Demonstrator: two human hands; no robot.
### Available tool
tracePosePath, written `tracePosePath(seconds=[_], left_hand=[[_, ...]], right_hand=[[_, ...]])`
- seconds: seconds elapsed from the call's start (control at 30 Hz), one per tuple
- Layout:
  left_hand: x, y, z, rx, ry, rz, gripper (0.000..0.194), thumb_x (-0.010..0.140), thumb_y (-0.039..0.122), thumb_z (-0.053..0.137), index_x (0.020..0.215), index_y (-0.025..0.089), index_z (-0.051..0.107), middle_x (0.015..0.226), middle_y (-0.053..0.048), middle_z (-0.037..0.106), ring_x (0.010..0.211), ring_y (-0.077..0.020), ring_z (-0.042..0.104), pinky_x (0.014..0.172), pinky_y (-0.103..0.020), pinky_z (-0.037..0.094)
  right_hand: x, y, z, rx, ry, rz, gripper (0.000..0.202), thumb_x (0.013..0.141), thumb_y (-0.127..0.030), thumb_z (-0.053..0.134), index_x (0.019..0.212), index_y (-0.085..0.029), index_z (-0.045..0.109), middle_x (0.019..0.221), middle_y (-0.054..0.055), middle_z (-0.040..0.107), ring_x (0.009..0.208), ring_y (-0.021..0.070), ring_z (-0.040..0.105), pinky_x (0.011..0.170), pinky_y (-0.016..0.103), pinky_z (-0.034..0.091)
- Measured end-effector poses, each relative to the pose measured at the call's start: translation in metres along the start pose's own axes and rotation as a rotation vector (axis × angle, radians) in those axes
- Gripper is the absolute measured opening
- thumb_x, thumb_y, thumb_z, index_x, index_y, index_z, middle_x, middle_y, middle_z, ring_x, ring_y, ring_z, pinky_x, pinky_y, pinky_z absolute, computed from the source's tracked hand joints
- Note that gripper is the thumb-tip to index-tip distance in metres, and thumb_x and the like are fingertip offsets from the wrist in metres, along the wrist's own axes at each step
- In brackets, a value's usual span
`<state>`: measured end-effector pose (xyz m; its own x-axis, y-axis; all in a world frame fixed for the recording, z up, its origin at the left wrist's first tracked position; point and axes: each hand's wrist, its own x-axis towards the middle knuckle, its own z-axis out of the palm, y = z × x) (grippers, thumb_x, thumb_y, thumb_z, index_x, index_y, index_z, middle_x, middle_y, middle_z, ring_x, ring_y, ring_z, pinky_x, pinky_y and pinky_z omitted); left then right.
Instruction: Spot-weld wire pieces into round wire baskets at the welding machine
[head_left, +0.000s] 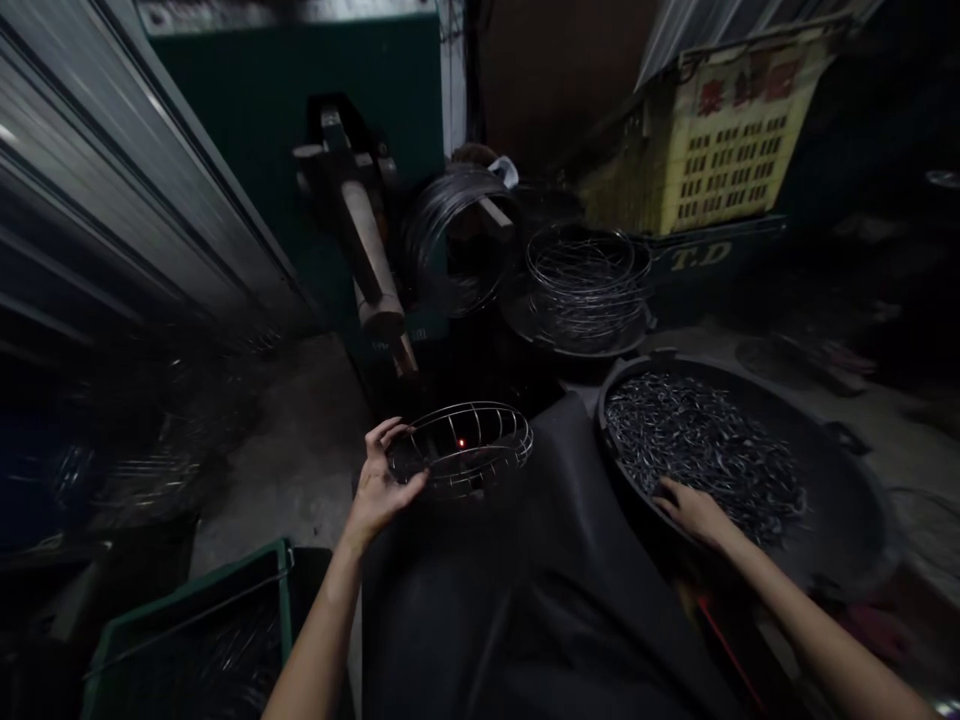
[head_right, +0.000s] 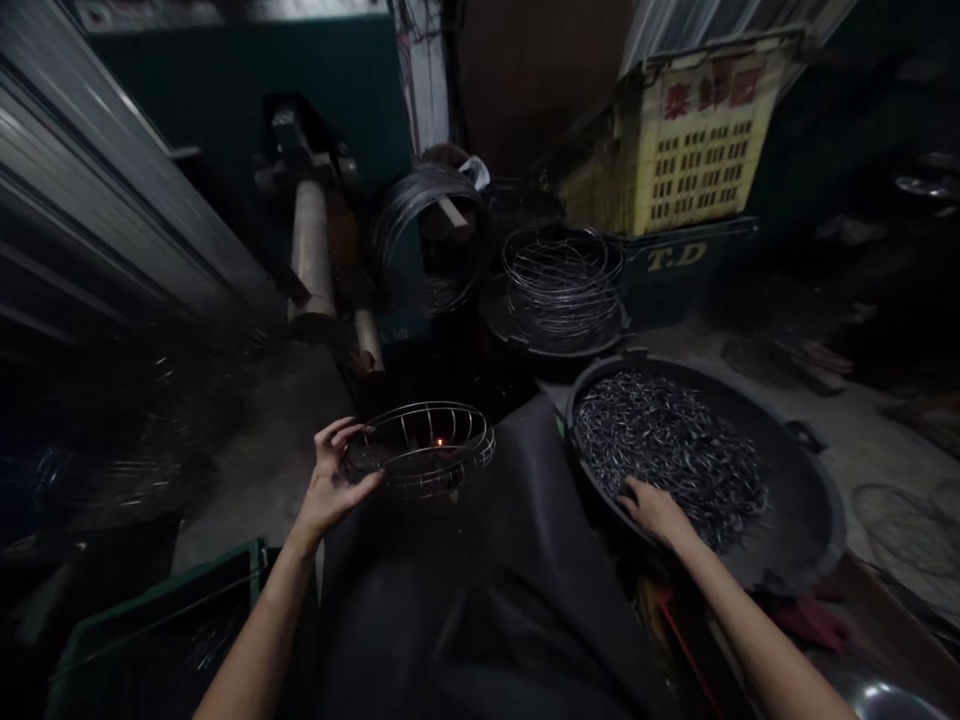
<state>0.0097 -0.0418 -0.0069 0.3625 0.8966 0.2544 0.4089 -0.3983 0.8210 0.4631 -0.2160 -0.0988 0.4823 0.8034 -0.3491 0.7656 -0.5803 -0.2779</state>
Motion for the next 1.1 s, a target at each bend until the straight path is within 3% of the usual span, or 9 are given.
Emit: tracePosePath(seconds=[0.07, 0.17, 0.3, 0.4, 0.53, 0.67, 0.83, 0.97, 1.1], left_hand=[[-0.004, 0.004, 0.008, -0.02, -0.056, -0.056, 0.069, 0.07, 0.023, 0.067, 0.127, 0.023, 0.029, 0.119, -0.01, 0.055, 0.114, -0.0229, 0.057, 0.099, -0.044, 0.044], [-0.007, 0.005, 0.019, -0.043, -0.081, -0.088, 0.067, 0.069, 0.023, 0.068, 0.125, 0.022, 0.032, 0.118, -0.011, 0.057, 0.115, -0.0236, 0.056, 0.1, -0.044, 0.044], [-0.007, 0.002, 0.027, -0.055, -0.071, -0.068, 0.064, 0.069, 0.025, 0.07, 0.123, 0.022, 0.036, 0.122, -0.01, 0.056, 0.117, -0.0232, 0.055, 0.101, -0.042, 0.044], [-0.008, 0.0, 0.029, -0.025, -0.019, -0.063, 0.066, 0.068, 0.029, 0.073, 0.124, 0.022, 0.038, 0.12, -0.009, 0.057, 0.113, -0.0223, 0.057, 0.097, -0.04, 0.046], [-0.01, 0.002, 0.027, 0.017, 0.035, -0.051, 0.068, 0.067, 0.027, 0.074, 0.126, 0.023, 0.041, 0.111, -0.006, 0.059, 0.104, -0.0201, 0.06, 0.092, -0.036, 0.05], [-0.006, 0.013, 0.021, 0.104, 0.034, 0.035, 0.064, 0.07, 0.025, 0.071, 0.129, 0.025, 0.044, 0.11, -0.004, 0.057, 0.102, -0.0188, 0.059, 0.091, -0.034, 0.05], [0.002, 0.026, 0.015, 0.279, 0.01, 0.113, 0.054, 0.074, 0.024, 0.067, 0.126, 0.029, 0.052, 0.114, -0.005, 0.05, 0.104, -0.0204, 0.056, 0.089, -0.035, 0.051], [0.003, 0.028, 0.012, 0.303, 0.015, 0.1, 0.054, 0.075, 0.025, 0.066, 0.126, 0.029, 0.053, 0.114, -0.006, 0.049, 0.105, -0.0212, 0.056, 0.09, -0.036, 0.051], [0.002, 0.029, 0.006, 0.298, 0.039, 0.066, 0.054, 0.073, 0.025, 0.067, 0.125, 0.028, 0.053, 0.114, -0.005, 0.05, 0.104, -0.0207, 0.056, 0.089, -0.035, 0.051]], right_hand=[[-0.003, 0.0, -0.007, -0.019, 0.032, 0.02, 0.009, 0.075, -0.024, 0.05, 0.073, -0.022, 0.059, 0.073, 0.01, 0.068, 0.074, 0.0267, 0.066, 0.074, 0.034, 0.047], [-0.017, -0.012, -0.023, 0.031, 0.267, 0.049, 0.015, 0.077, -0.028, 0.049, 0.082, -0.02, 0.06, 0.074, 0.01, 0.068, 0.067, 0.0254, 0.065, 0.069, 0.035, 0.047], [-0.04, -0.059, -0.037, 0.467, 0.468, -0.028, 0.036, 0.078, -0.047, 0.053, 0.099, -0.019, 0.063, 0.085, 0.007, 0.069, 0.065, 0.0205, 0.065, 0.063, 0.032, 0.051], [-0.051, -0.099, -0.025, 0.696, 0.269, -0.118, 0.042, 0.075, -0.056, 0.058, 0.097, -0.02, 0.064, 0.084, 0.005, 0.069, 0.066, 0.0184, 0.065, 0.065, 0.032, 0.054], [-0.055, -0.139, -0.007, 0.705, -0.033, -0.232, 0.043, 0.072, -0.059, 0.06, 0.086, -0.018, 0.063, 0.073, 0.004, 0.066, 0.058, 0.0157, 0.061, 0.057, 0.03, 0.052], [-0.062, -0.188, -0.033, 0.768, -0.155, -0.383, 0.041, 0.08, -0.05, 0.058, 0.107, -0.018, 0.059, 0.074, 0.002, 0.065, 0.053, 0.0121, 0.057, 0.046, 0.025, 0.047], [-0.062, -0.26, -0.063, 0.441, -0.027, -0.927, 0.022, 0.089, -0.03, 0.052, 0.101, -0.02, 0.066, 0.097, 0.004, 0.071, 0.085, 0.0151, 0.066, 0.076, 0.027, 0.052], [-0.049, -0.283, -0.053, -0.125, 0.334, -1.239, 0.031, 0.089, -0.02, 0.051, 0.119, -0.016, 0.061, 0.112, 0.008, 0.068, 0.079, 0.0139, 0.066, 0.064, 0.024, 0.048], [-0.041, -0.29, -0.045, -0.366, 0.496, -1.432, 0.028, 0.089, -0.014, 0.05, 0.114, -0.016, 0.064, 0.111, 0.004, 0.069, 0.068, 0.0096, 0.062, 0.056, 0.025, 0.041]])
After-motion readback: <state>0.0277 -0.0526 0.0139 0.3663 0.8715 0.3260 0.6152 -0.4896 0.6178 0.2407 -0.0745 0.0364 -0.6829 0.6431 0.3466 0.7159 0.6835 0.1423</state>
